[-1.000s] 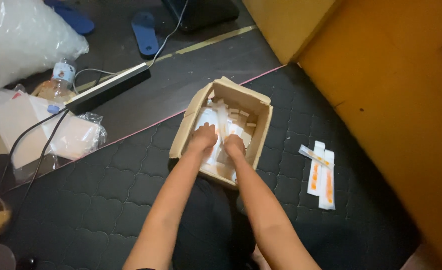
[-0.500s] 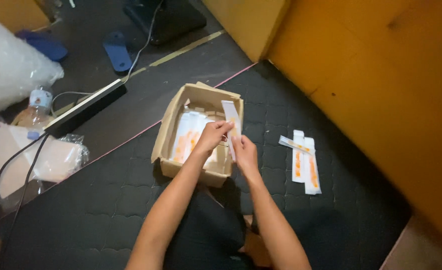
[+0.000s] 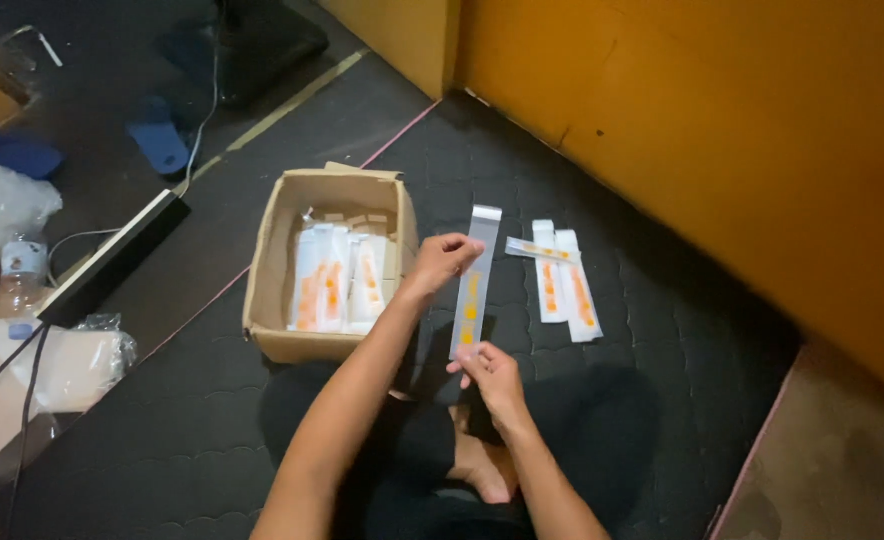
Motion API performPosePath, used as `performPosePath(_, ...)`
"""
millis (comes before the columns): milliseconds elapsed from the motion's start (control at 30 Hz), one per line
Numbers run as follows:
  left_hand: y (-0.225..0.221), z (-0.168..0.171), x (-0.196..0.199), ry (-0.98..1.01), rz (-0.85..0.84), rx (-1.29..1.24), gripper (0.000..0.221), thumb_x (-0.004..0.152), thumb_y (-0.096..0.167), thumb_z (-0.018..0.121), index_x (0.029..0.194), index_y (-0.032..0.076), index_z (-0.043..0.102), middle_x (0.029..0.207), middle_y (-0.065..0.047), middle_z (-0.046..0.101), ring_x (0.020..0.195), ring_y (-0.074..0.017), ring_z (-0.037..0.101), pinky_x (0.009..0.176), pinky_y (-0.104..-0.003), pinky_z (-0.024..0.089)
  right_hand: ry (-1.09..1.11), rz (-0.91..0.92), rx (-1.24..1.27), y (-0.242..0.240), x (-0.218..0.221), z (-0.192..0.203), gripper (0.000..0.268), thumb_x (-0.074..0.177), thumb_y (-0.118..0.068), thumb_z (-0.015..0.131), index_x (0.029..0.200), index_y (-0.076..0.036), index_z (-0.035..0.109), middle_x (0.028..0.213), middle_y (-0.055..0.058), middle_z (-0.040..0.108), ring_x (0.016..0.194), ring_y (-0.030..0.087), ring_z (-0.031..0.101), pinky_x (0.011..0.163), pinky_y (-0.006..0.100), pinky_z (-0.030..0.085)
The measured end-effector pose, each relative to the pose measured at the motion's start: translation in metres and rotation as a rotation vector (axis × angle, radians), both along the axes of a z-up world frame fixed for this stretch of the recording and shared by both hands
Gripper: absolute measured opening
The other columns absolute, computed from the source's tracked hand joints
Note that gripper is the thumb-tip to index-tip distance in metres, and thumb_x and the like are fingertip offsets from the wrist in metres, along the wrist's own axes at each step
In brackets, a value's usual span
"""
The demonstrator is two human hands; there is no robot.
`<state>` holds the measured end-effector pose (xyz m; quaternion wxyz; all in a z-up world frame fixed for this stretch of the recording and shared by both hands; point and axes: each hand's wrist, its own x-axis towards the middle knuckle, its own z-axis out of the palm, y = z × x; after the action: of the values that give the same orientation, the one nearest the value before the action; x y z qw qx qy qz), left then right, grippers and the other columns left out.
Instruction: The person is taking plastic sleeves out of a cardboard box, inspecting them, and then folding or laying them out on the floor.
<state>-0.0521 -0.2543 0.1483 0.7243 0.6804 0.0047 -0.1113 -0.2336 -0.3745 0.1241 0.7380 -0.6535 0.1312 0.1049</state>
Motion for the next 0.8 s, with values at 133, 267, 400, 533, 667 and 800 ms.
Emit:
performPosePath(133, -0.019, -0.007, 0.007, 0.006, -0.027, 0.023, 0.013, 0.087, 0.021, 0.076, 0.088, 0.009, 0.079, 0.056, -0.003, 0.059, 0.053, -0.0095, 0.052, 0.054, -0.024, 0.043, 0.040, 0.006, 0.015, -0.022, -0.017, -0.035, 0.017, 0.094, -0.015, 0.071, 0.106, -0.004, 0.075, 0.083, 0.017, 0.080, 0.059, 0.015, 0.066, 0.062, 0.023, 0.045)
performPosePath(267, -0.034, -0.028, 0.007, 0.069, -0.072, 0.027, 0.016, 0.089, 0.024, 0.078, 0.092, 0.009, 0.080, 0.065, -0.006, 0.066, 0.057, -0.0090, 0.056, 0.054, -0.024, 0.047, 0.076, -0.128, 0.042, -0.028, -0.022, -0.042, 0.042, 0.091, -0.025, 0.077, 0.124, -0.007, 0.060, 0.117, 0.021, 0.064, 0.098, 0.029, 0.063, 0.083, 0.038, 0.051)
performPosePath(400, -0.044, -0.023, -0.002, 0.147, -0.096, 0.016, 0.021, 0.089, 0.027, 0.079, 0.099, 0.008, 0.081, 0.074, -0.008, 0.070, 0.062, -0.0142, 0.058, 0.057, -0.027, 0.051, 0.001, -0.251, 0.041, -0.034, 0.001, -0.026, 0.094, 0.090, -0.041, 0.076, 0.157, -0.002, 0.023, 0.164, 0.031, 0.019, 0.151, 0.050, 0.024, 0.122, 0.060, 0.026)
performPosePath(533, -0.049, -0.032, 0.002, 0.165, -0.077, -0.027, 0.021, 0.088, 0.024, 0.078, 0.099, 0.006, 0.080, 0.076, -0.007, 0.068, 0.064, -0.0130, 0.058, 0.056, -0.026, 0.051, -0.017, -0.206, 0.052, -0.042, 0.020, -0.037, 0.081, 0.092, -0.032, 0.077, 0.152, 0.003, 0.035, 0.154, 0.034, 0.038, 0.148, 0.050, 0.034, 0.121, 0.058, 0.029)
performPosePath(667, -0.026, -0.031, 0.007, 0.120, 0.029, -0.061, 0.014, 0.085, 0.018, 0.078, 0.091, 0.006, 0.077, 0.066, -0.010, 0.064, 0.056, -0.0132, 0.062, 0.052, -0.027, 0.056, 0.064, -0.261, 0.145, -0.063, 0.022, -0.061, 0.017, 0.092, -0.015, 0.077, 0.105, -0.006, 0.070, 0.092, 0.012, 0.074, 0.082, 0.022, 0.075, 0.080, 0.033, 0.060)
performPosePath(800, 0.008, -0.024, -0.004, 0.109, 0.078, -0.050, 0.015, 0.082, 0.013, 0.079, 0.091, 0.003, 0.074, 0.068, -0.010, 0.066, 0.056, -0.0143, 0.064, 0.054, -0.028, 0.057, 0.016, -0.391, 0.063, -0.093, 0.024, -0.047, 0.005, 0.095, -0.012, 0.072, 0.098, -0.008, 0.071, 0.082, 0.005, 0.072, 0.075, 0.012, 0.072, 0.077, 0.023, 0.059)
